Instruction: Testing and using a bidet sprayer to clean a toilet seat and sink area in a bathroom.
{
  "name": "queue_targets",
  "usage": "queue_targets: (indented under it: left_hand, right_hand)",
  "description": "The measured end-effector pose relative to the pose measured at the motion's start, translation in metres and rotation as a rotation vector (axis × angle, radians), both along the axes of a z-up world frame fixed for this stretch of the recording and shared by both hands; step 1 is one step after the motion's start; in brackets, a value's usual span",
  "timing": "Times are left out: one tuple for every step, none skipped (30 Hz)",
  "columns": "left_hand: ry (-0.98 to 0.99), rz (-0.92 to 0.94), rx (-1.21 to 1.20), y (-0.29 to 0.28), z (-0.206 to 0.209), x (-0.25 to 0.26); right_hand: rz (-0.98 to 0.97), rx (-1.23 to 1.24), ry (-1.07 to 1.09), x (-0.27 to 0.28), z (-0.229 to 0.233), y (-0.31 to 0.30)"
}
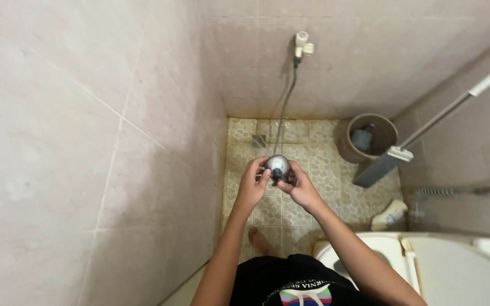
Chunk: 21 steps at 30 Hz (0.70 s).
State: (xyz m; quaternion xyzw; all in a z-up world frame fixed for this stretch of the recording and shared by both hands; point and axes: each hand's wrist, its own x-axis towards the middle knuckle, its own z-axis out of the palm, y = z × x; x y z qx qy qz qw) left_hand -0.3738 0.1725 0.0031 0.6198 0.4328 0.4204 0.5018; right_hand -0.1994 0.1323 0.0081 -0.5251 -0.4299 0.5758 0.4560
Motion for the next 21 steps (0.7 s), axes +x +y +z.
queue_targets:
  left_hand:
    - [-0.001, -0.012, -0.001, -0.007, 0.004, 0.0]
    - [-0.003, -0.023, 0.013, -0.016, 0.006, 0.001]
    - [-0.004, -0.033, 0.027, -0.026, 0.009, 0.001]
    - [-0.007, -0.034, 0.029, -0.035, 0.011, 0.002]
    - [-0.028, -0.042, 0.031, -0.045, 0.013, 0.003]
    - [-0.049, -0.048, 0.033, -0.056, 0.015, 0.002]
    - [-0.05, -0.047, 0.034, -0.067, 0.013, 0.001]
    - [-0.103, -0.027, 0.064, -0.079, 0.012, 0.001]
    - [-0.156, -0.007, 0.096, -0.092, 0.012, 0.0]
    - [-0.157, 0.0, 0.096, -0.105, 0.011, -0.003]
    - [-0.186, 0.016, 0.022, -0.118, 0.01, -0.006]
    - [-0.213, 0.035, -0.051, -0.131, 0.009, -0.009]
    - [-0.213, 0.045, -0.049, -0.144, 0.005, -0.012]
    - [-0.216, 0.059, -0.03, -0.157, 0.001, -0.017]
    - [-0.219, 0.072, -0.012, -0.17, -0.004, -0.023]
    - [-0.217, 0.082, -0.012, -0.182, -0.003, -0.03]
    - [-0.177, 0.101, -0.032, -0.194, -0.002, -0.037]
    - [-0.138, 0.119, -0.05, -0.205, -0.001, -0.043]
    - [-0.136, 0.127, -0.05, -0.214, -0.006, -0.049]
    - [-0.152, 0.133, -0.055, -0.222, -0.013, -0.055]
    - [-0.168, 0.139, -0.06, -0.23, -0.019, -0.062]
  right_hand:
    - [-0.012, -0.001, -0.001, 0.0, -0.004, -0.009]
    - [-0.033, 0.024, -0.003, 0.001, -0.008, -0.019]
    - [-0.054, 0.05, -0.005, 0.002, -0.012, -0.031]
    - [-0.055, 0.052, -0.007, 0.003, -0.018, -0.041]
    - [-0.07, 0.094, -0.049, 0.004, -0.024, -0.052]
    - [-0.083, 0.134, -0.09, 0.003, -0.03, -0.063]
    - [-0.082, 0.135, -0.091, 0.003, -0.031, -0.074]
    - [-0.097, 0.154, -0.108, 0.004, -0.03, -0.086]
    - [-0.111, 0.173, -0.125, 0.005, -0.029, -0.097]
    - [-0.104, 0.174, -0.126, 0.005, -0.03, -0.107]
    - [-0.122, 0.2, -0.123, 0.004, -0.031, -0.116]
    - [-0.138, 0.227, -0.117, 0.003, -0.032, -0.125]
    - [-0.127, 0.228, -0.115, 0.004, -0.028, -0.133]
    - [-0.125, 0.263, -0.115, 0.003, -0.025, -0.142]
    - [-0.124, 0.297, -0.114, 0.001, -0.021, -0.15]
    - [-0.115, 0.296, -0.11, -0.002, -0.014, -0.159]
    - [-0.071, 0.287, -0.038, -0.004, -0.007, -0.167]
    - [-0.028, 0.279, 0.033, -0.005, 0.002, -0.174]
    - [-0.021, 0.279, 0.036, -0.008, 0.003, -0.182]
    - [0.002, 0.261, -0.027, -0.01, 0.003, -0.189]
    - [0.025, 0.243, -0.089, -0.012, 0.004, -0.196]
